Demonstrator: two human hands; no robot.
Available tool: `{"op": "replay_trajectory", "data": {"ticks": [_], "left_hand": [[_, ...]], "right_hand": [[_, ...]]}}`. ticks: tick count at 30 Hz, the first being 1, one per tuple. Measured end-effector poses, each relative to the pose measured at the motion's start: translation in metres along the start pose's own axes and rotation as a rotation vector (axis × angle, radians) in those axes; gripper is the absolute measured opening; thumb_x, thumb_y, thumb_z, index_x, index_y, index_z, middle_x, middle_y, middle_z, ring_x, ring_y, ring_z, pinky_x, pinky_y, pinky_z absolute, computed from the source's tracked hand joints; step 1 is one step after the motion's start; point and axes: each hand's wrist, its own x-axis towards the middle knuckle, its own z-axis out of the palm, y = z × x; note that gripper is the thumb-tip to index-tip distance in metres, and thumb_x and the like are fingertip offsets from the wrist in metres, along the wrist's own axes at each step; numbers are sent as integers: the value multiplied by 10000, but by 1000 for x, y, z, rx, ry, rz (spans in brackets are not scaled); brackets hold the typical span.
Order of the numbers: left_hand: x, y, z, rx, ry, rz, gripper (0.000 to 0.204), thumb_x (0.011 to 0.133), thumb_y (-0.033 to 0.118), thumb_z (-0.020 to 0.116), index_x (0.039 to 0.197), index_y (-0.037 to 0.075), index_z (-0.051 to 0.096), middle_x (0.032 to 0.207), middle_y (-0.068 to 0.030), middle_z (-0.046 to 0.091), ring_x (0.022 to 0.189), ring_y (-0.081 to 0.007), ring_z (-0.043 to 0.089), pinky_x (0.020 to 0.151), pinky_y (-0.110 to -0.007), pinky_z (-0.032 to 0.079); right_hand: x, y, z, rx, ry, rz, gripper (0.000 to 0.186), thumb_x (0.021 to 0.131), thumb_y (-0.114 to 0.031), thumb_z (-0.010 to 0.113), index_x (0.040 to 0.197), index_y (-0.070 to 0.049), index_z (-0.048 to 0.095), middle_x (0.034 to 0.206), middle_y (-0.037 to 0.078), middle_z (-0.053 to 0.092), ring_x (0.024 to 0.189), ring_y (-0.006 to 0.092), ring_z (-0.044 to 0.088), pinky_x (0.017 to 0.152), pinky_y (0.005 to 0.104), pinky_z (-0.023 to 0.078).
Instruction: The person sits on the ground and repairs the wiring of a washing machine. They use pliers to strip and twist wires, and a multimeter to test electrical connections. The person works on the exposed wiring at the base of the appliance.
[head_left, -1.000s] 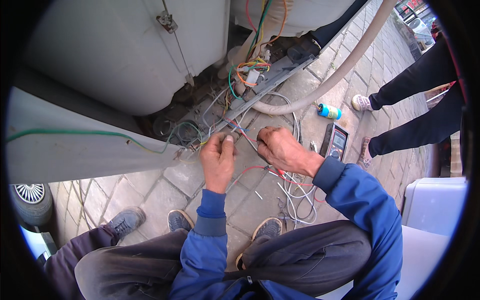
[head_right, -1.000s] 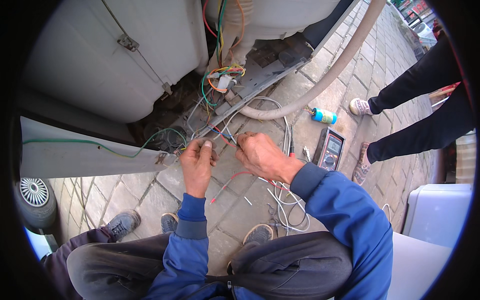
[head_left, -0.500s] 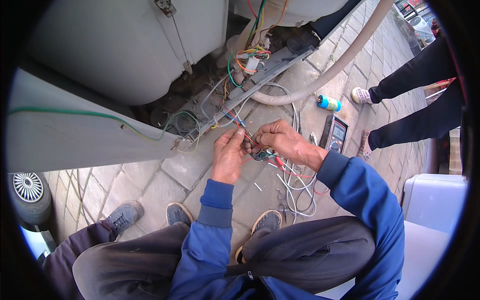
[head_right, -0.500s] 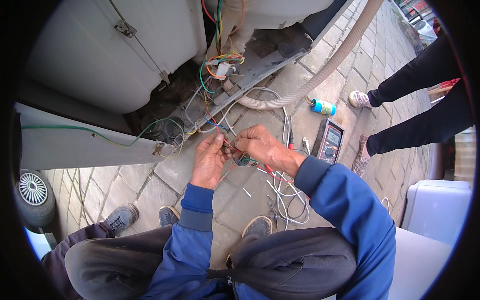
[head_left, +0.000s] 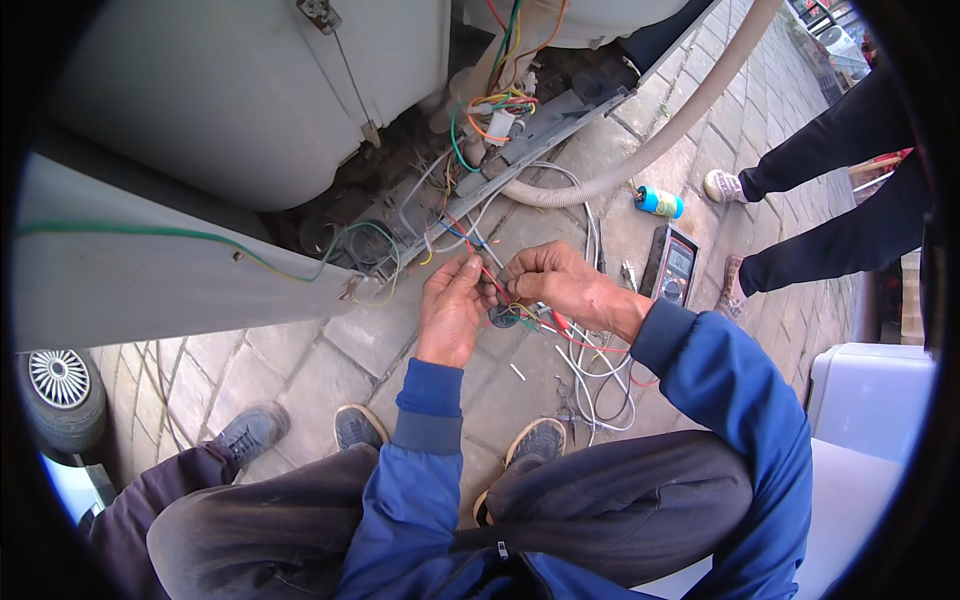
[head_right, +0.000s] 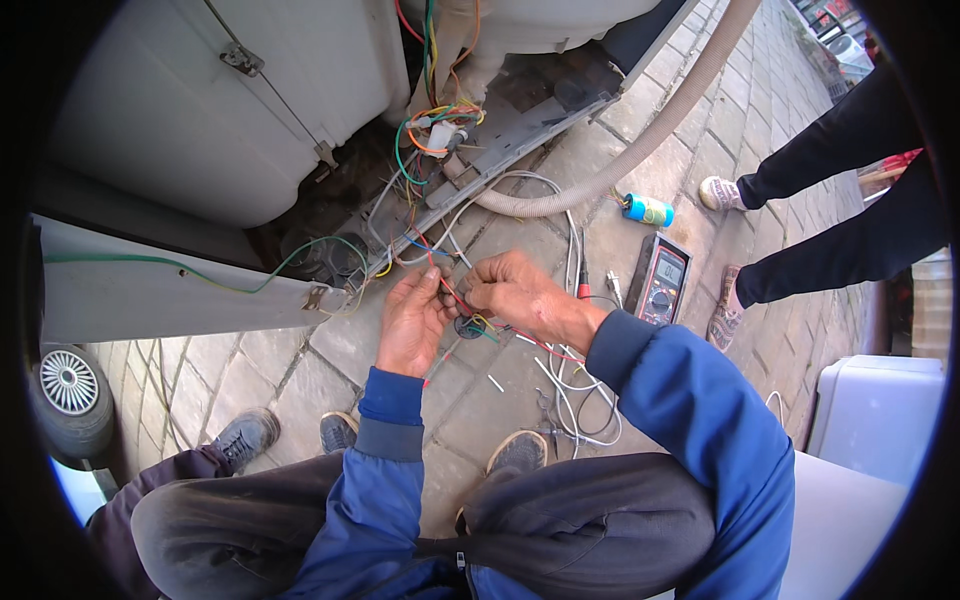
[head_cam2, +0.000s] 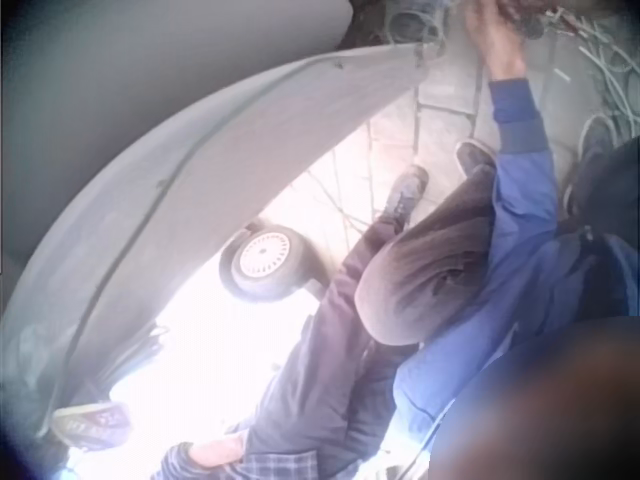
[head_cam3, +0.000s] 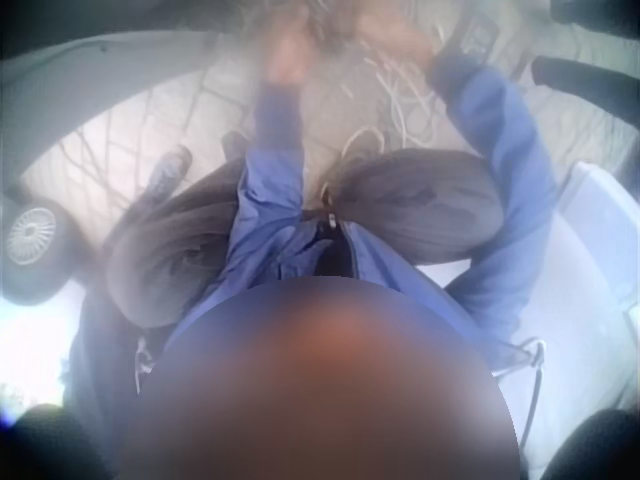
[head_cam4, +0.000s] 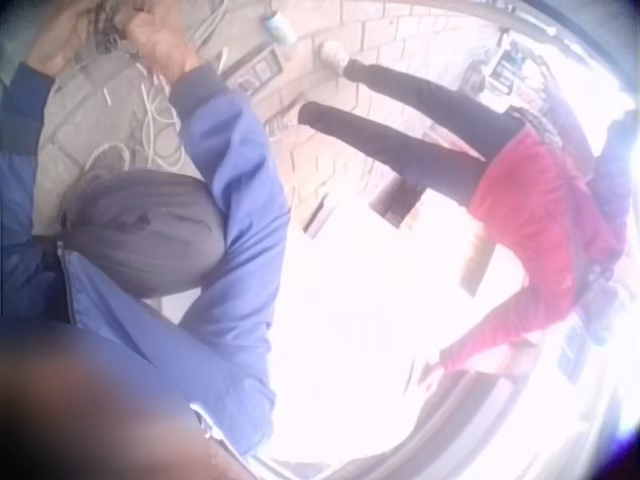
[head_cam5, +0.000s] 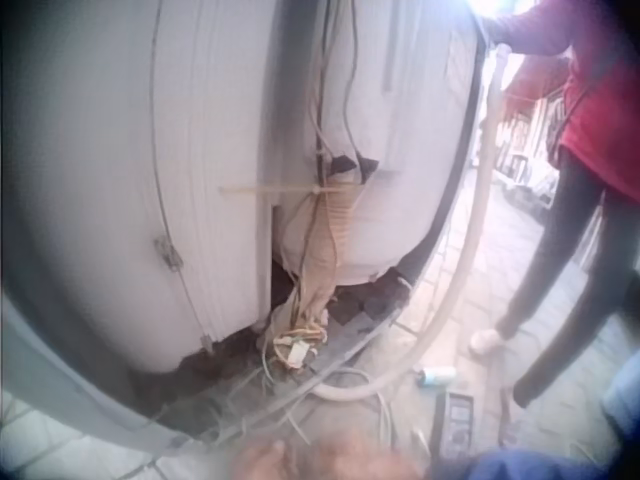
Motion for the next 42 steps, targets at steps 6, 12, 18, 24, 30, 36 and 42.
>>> {"op": "replay_trajectory", "data": {"ticks": [6,12,18,24,30,36,42], "left_hand": [[-1,-4,-8,9,34,13,155,1001,179,670,1094,55,662,978,-22,691,778,-116,626,675,-279,536],[0,-11,-9,32,24,-9,145,997,174,678,1075,52,676,969,-22,694,766,-109,633,669,-270,536],[-2,-19,-12,209,-32,-103,135,977,175,711,1002,43,695,866,-23,694,736,-97,631,650,-253,520],[-1,-20,-14,271,-34,-67,137,966,163,726,934,32,707,804,-22,681,685,-94,606,618,-249,489],[-2,-16,-3,257,-35,-34,151,970,165,718,913,25,702,786,-35,677,656,-100,576,606,-252,469],[-3,-18,-7,371,0,36,151,943,165,749,870,45,694,777,-12,673,649,-84,567,636,-249,485],[0,-17,-11,376,-33,61,146,948,165,745,882,46,691,805,-19,689,673,-97,589,657,-258,504]], "right_hand": [[1,-2,7,-122,9,-33,133,881,9,662,992,70,702,887,88,724,810,135,660,742,290,536],[5,17,5,-93,68,-29,178,834,-12,676,975,96,692,851,126,721,775,159,668,680,309,533],[3,10,8,-169,168,27,184,856,61,702,1015,97,617,848,141,716,767,171,691,672,295,549],[10,29,6,-147,168,-43,213,807,-6,742,967,92,641,799,120,708,746,167,685,639,323,540],[10,32,1,-241,226,-34,256,796,-65,759,959,103,655,804,155,719,748,187,691,645,335,540],[8,26,7,-192,190,-60,262,799,-63,748,973,110,657,827,159,727,763,194,698,666,332,550],[3,14,10,-139,162,-52,235,821,-36,709,988,119,653,849,154,728,779,190,691,677,323,544]]}}
